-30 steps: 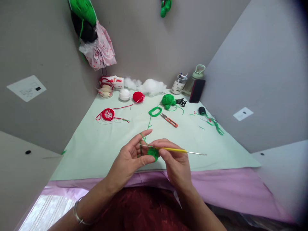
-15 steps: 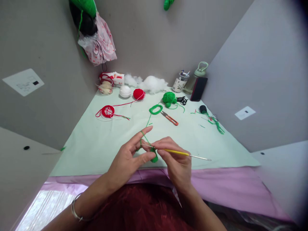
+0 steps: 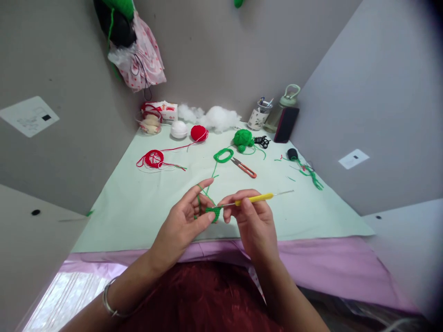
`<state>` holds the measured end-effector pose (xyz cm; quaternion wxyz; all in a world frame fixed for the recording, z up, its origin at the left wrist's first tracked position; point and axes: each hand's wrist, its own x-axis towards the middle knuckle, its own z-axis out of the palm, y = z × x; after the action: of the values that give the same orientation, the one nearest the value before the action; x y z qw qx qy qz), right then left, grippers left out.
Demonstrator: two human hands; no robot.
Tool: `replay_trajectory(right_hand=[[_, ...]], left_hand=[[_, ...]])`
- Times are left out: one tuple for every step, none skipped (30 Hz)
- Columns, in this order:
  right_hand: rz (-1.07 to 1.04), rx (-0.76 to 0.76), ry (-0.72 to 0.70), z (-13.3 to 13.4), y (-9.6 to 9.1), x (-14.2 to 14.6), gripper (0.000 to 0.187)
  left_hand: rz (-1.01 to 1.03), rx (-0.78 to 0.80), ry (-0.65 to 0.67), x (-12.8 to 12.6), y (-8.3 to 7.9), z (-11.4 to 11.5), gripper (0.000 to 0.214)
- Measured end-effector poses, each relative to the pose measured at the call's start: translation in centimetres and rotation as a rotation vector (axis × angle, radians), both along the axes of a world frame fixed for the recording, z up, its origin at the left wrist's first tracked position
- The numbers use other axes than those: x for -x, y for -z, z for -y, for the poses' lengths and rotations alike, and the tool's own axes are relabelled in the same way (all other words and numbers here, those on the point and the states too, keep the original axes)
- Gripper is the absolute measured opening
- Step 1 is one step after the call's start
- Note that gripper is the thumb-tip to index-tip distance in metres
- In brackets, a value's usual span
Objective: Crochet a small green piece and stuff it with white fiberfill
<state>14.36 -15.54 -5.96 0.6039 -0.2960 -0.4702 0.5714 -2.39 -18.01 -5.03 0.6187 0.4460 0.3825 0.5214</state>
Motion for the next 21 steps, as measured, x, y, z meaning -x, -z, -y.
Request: replay_trajectory(right_hand=[[-0.005, -0.005, -0.008, 0.0, 0.0, -0.1, 0.023], [-0.003, -0.011, -0.014, 0.0, -0.1, -0.2, 0.023], [0.008, -0.018, -0.019, 0.0, -0.1, -0.3, 0.023], [0.029, -0.030, -0.020, 0.1, -0.1, -0.5, 0.023], [0.061, -0.045, -0.018, 0.2, -0.1, -0.6, 0.023], [0.100, -0.068, -0.007, 0.4, -0.1, -0.8, 0.023], [0.146, -0.099, 0.013, 0.5, -0.2, -1.0, 0.022], [0.196, -0.142, 0.039, 0.7, -0.3, -1.2, 0.021], [0.254, -0.195, 0.064, 0.9, -0.3, -1.4, 0.020], [0.319, -0.258, 0.083, 1.1, -0.4, -1.5, 0.019], [0.394, -0.335, 0.094, 1.3, -0.5, -1.6, 0.020], [0.478, -0.424, 0.101, 1.5, -0.5, -1.7, 0.024], [0.568, -0.519, 0.114, 1.6, -0.4, -1.8, 0.028], [0.657, -0.620, 0.139, 1.7, -0.3, -1.8, 0.032], [0.741, -0.718, 0.179, 1.7, -0.1, -1.7, 0.035], [0.811, -0.806, 0.229, 1.7, 0.1, -1.6, 0.037], [0.861, -0.873, 0.281, 1.7, 0.3, -1.5, 0.038], [0.885, -0.922, 0.324, 1.7, 0.6, -1.3, 0.039], [0.879, -0.951, 0.355, 1.6, 0.7, -1.2, 0.038], [0.847, -0.951, 0.365, 1.5, 0.8, -1.1, 0.037], [0.791, -0.916, 0.360, 1.4, 0.9, -1.0, 0.036]], left_hand=[[-0.006, -0.002, -0.007, 0.0, 0.0, 0.0, 0.067], [-0.011, -0.002, -0.014, 0.0, -0.1, 0.0, 0.065], [-0.014, -0.001, -0.021, 0.0, -0.2, 0.0, 0.064], [-0.018, -0.001, -0.028, 0.1, -0.2, 0.0, 0.063], [-0.024, -0.001, -0.034, 0.1, -0.3, 0.0, 0.062], [-0.035, -0.001, -0.041, 0.1, -0.3, 0.0, 0.061], [-0.050, -0.005, -0.053, 0.1, -0.4, 0.0, 0.060], [-0.073, -0.015, -0.068, 0.1, -0.4, 0.1, 0.060], [-0.104, -0.030, -0.088, 0.1, -0.4, 0.1, 0.060], [-0.140, -0.045, -0.113, 0.1, -0.5, 0.1, 0.059], [-0.180, -0.060, -0.144, 0.0, -0.5, 0.2, 0.058], [-0.218, -0.074, -0.179, -0.1, -0.5, 0.2, 0.057], [-0.245, -0.085, -0.213, -0.2, -0.5, 0.2, 0.056], [-0.253, -0.089, -0.243, -0.3, -0.5, 0.3, 0.055], [-0.234, -0.083, -0.259, -0.5, -0.5, 0.3, 0.057], [-0.184, -0.063, -0.252, -0.6, -0.5, 0.3, 0.061], [-0.104, -0.022, -0.223, -0.7, -0.5, 0.3, 0.065], [-0.005, 0.043, -0.169, -0.7, -0.4, 0.2, 0.069], [0.097, 0.121, -0.102, -0.7, -0.4, 0.2, 0.072], [0.189, 0.201, -0.036, -0.7, -0.4, 0.1, 0.072], [0.258, 0.270, 0.014, -0.6, -0.3, 0.0, 0.072]])
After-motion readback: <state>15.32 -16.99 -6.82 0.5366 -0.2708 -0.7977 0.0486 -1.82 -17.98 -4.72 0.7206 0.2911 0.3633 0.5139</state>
